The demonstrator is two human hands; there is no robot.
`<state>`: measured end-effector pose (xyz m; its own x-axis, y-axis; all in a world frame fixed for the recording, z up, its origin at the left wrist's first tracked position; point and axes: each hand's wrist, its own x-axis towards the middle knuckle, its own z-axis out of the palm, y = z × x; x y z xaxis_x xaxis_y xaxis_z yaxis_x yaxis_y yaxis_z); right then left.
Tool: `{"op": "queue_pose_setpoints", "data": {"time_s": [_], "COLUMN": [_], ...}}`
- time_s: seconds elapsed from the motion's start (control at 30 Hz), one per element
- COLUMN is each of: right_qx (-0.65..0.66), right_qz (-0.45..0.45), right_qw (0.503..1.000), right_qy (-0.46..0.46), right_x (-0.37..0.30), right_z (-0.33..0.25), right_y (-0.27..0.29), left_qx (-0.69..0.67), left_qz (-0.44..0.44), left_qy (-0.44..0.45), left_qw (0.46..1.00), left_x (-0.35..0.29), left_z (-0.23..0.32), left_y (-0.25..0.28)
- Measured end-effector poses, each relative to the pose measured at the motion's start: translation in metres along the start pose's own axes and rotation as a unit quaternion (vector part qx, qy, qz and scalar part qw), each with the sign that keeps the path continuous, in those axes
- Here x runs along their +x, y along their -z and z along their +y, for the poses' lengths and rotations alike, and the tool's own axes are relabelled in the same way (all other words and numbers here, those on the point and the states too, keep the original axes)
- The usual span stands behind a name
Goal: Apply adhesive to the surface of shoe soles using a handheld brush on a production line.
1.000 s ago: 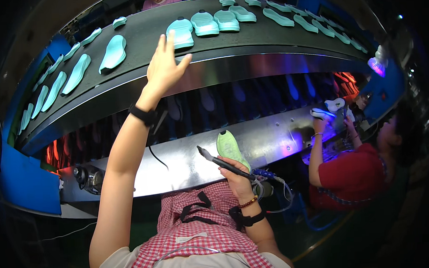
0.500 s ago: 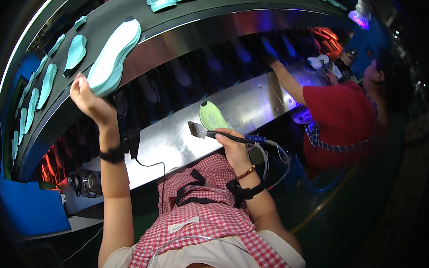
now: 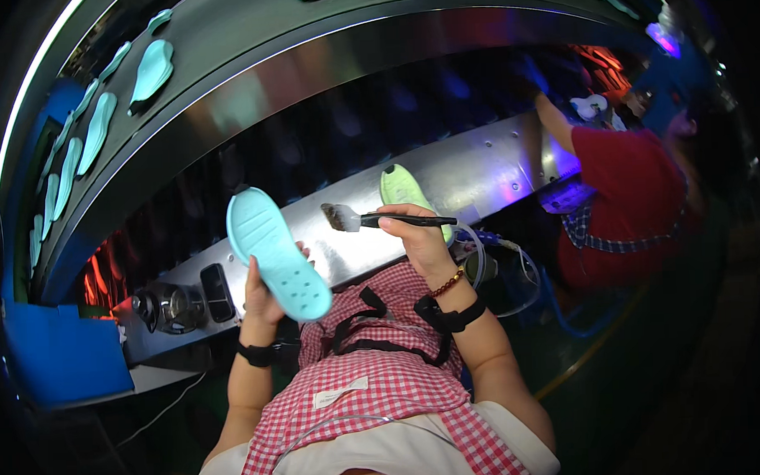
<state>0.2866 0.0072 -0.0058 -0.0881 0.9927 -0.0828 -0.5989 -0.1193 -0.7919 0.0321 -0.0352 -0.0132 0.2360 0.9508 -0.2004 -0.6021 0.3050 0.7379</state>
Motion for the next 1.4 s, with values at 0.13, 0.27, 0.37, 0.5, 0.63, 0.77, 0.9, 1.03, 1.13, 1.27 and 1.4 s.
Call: {"op": "queue_pose_setpoints", "data": {"time_s": [0.13, 0.27, 0.37, 0.5, 0.63, 0.77, 0.9, 1.03, 1.13, 1.27, 1.4], "right_qx": [-0.095, -0.199, -0.317, -0.419, -0.438, -0.415, -0.271, -0.361, -0.222, -0.301, -0.282], "right_qz": [-0.102, -0.147, -0.179, -0.254, -0.384, -0.415, -0.24, -0.34, -0.381, -0.29, -0.497], "right_qw": [0.99, 0.969, 0.927, 0.839, 0.801, 0.808, 0.929, 0.868, 0.898, 0.908, 0.819], "right_qy": [-0.03, 0.003, 0.084, 0.235, 0.141, -0.051, 0.08, 0.025, -0.015, -0.02, 0.05], "right_x": [0.009, 0.025, 0.035, 0.017, -0.01, -0.008, 0.018, 0.004, 0.003, 0.016, 0.003], "right_z": [0.01, 0.018, 0.025, 0.032, 0.016, -0.01, -0.008, -0.006, -0.016, -0.014, -0.012], "right_y": [-0.041, -0.082, -0.104, -0.116, -0.096, -0.081, -0.096, -0.107, -0.102, -0.103, -0.096], "left_qx": [-0.221, -0.237, -0.205, -0.199, -0.139, -0.172, -0.171, -0.235, -0.216, -0.213, -0.147], "left_qz": [-0.057, -0.076, -0.038, 0.109, 0.077, 0.033, -0.047, -0.022, -0.053, 0.07, 0.091], "left_qy": [0.031, -0.002, -0.034, -0.05, -0.094, -0.048, -0.012, -0.049, -0.073, -0.078, -0.166], "left_qw": [0.973, 0.968, 0.977, 0.973, 0.983, 0.983, 0.984, 0.97, 0.972, 0.971, 0.971], "left_x": [0.0, 0.003, 0.003, 0.005, -0.005, -0.009, -0.005, 0.0, 0.004, 0.008, 0.011], "left_z": [-0.006, -0.011, -0.011, -0.009, 0.018, 0.019, 0.008, 0.007, 0.014, 0.022, 0.022], "left_y": [-0.015, -0.018, -0.016, -0.004, 0.015, 0.011, -0.011, -0.018, -0.019, -0.024, -0.006]}}
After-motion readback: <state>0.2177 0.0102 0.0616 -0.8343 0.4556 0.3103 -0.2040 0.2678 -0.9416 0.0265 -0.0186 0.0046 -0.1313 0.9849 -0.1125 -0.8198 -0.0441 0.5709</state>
